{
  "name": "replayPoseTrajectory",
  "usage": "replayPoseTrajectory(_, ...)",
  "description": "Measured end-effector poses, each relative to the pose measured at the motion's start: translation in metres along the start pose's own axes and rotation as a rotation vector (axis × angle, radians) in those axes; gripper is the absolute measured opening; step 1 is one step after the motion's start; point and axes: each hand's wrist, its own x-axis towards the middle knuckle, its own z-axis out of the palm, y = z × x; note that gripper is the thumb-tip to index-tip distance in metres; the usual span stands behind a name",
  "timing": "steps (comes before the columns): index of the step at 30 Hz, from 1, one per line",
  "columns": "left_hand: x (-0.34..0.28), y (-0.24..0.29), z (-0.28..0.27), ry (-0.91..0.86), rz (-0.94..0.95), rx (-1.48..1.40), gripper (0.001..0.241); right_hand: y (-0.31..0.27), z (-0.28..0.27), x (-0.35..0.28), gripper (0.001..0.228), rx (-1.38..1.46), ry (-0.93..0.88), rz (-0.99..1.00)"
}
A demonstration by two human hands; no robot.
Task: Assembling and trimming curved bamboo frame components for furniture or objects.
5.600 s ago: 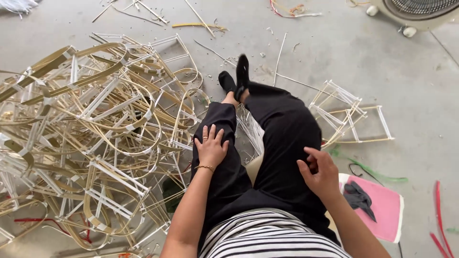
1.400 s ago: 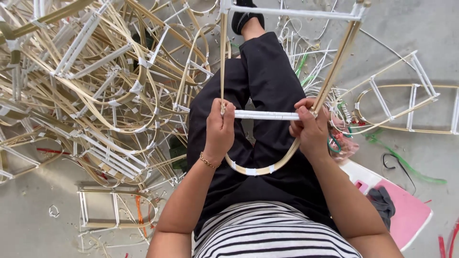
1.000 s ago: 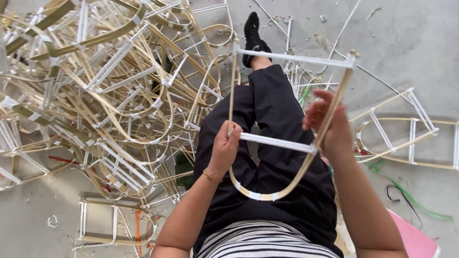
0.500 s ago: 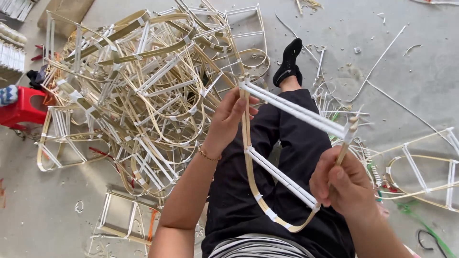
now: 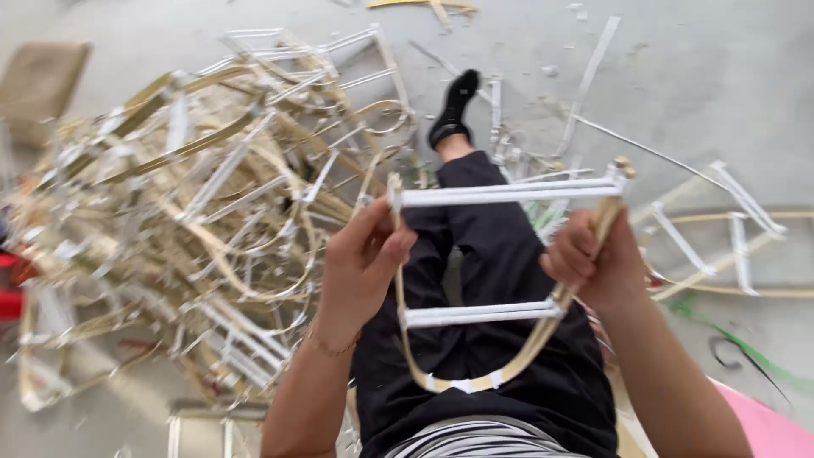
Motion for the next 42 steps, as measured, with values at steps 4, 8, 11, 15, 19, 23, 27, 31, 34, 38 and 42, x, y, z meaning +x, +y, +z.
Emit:
replayPoseTrajectory(4,-0.020,0.023,0.017,-0.059,0.052,0.135,0.041,-0.001,-0.003,-0.003,0.056,-0.012,0.016,-0.022)
replayPoseTrajectory(8,-0.029,0.043,0.029,-0.056,0.151,0.251,0.040,0.002,-0.013,-0.010,0.058,0.037,-0.050,-0.008)
replayPoseTrajectory(11,-0.033,0.051,0.032,-0.067,0.197,0.310,0.040,0.004,-0.018,-0.008,0.059,0.072,-0.105,-0.009)
replayPoseTrajectory(15,-0.036,0.054,0.034,-0.080,0.198,0.309,0.040,0.008,-0.024,-0.013,0.058,0.119,-0.135,-0.019)
replayPoseTrajectory(19,-0.022,0.100,0.025,-0.049,0.262,0.497,0.040,-0.005,-0.003,-0.001,0.058,-0.065,0.023,-0.006)
replayPoseTrajectory(23,-0.016,0.152,0.040,-0.153,0.256,0.732,0.044,-0.021,-0.023,-0.011,0.039,-0.693,0.424,-0.026)
replayPoseTrajectory(27,-0.044,0.091,0.056,-0.549,0.535,1.054,0.034,-0.021,-0.105,-0.029,0.037,-1.321,0.544,0.033)
replayPoseTrajectory(31,-0.073,0.001,0.101,-0.786,0.211,0.809,0.024,0.029,-0.224,-0.120,0.040,-1.881,0.769,0.355)
replayPoseTrajectory(34,-0.063,-0.028,0.111,-0.913,-0.030,0.637,0.039,0.063,-0.288,-0.192,0.035,-1.719,0.875,0.820)
replayPoseTrajectory(38,-0.020,-0.057,0.100,-0.764,-0.050,0.656,0.037,0.084,-0.309,-0.234,0.033,-1.791,0.869,0.985)
replayPoseTrajectory(42,0.016,-0.113,0.098,-0.464,0.230,0.940,0.047,0.100,-0.239,-0.198,0.051,-1.854,0.723,1.114)
